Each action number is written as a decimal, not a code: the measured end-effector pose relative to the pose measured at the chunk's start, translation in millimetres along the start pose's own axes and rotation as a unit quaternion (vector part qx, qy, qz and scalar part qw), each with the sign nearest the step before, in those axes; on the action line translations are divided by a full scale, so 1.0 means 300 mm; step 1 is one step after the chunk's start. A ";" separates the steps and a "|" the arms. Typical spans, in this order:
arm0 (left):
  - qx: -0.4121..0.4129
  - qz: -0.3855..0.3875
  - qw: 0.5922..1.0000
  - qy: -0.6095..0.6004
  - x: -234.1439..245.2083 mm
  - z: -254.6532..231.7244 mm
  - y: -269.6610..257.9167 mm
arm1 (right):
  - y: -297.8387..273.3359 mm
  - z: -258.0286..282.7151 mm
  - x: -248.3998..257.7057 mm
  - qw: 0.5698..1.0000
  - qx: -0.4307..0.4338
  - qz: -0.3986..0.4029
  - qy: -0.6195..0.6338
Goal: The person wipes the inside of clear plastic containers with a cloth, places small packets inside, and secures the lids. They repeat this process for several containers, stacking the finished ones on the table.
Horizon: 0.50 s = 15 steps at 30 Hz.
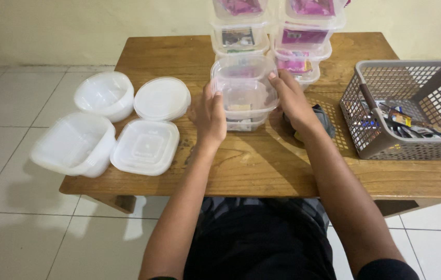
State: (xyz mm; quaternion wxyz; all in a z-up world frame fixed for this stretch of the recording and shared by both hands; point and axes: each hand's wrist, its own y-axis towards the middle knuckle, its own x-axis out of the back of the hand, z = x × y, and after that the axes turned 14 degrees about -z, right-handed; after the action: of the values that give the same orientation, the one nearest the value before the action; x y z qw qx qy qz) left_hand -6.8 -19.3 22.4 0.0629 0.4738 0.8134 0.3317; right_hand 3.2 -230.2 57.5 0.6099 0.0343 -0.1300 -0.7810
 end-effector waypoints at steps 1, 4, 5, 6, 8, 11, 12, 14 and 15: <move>0.016 0.009 1.000 -0.006 -0.003 0.001 0.003 | 0.003 -0.001 0.000 0.999 -0.033 -0.004 -0.012; 0.050 0.027 0.997 -0.048 -0.004 0.005 0.014 | 0.008 -0.003 -0.001 1.000 -0.023 0.001 -0.019; 0.052 0.029 0.995 -0.078 -0.004 0.005 0.014 | 0.008 -0.004 0.001 1.000 -0.002 0.005 -0.017; 0.054 0.031 0.992 -0.107 -0.004 0.005 0.016 | 0.008 -0.005 0.002 1.000 -0.004 0.006 -0.015; 0.068 0.037 0.991 -0.108 -0.003 0.006 0.015 | 0.006 -0.004 0.003 1.000 -0.008 0.007 -0.009; 0.058 0.040 0.985 -0.157 -0.002 0.004 0.011 | 0.003 0.013 0.002 0.998 -0.045 -0.003 -0.036; 0.050 0.039 0.981 -0.181 0.000 0.004 0.007 | 0.001 0.025 0.006 0.999 -0.021 0.007 -0.026; 0.039 0.039 0.978 -0.203 0.002 0.002 0.001 | -0.001 0.053 0.020 0.999 0.029 0.029 -0.007; 0.034 0.039 0.976 -0.214 0.005 0.002 -0.003 | -0.009 0.065 0.032 0.998 0.001 0.025 -0.049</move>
State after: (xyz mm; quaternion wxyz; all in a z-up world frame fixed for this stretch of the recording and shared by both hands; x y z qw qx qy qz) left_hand -8.1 -18.2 21.6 0.2065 0.5667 0.7729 0.1972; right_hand -5.9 -235.9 76.7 0.6221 -0.0063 -0.1617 -0.7660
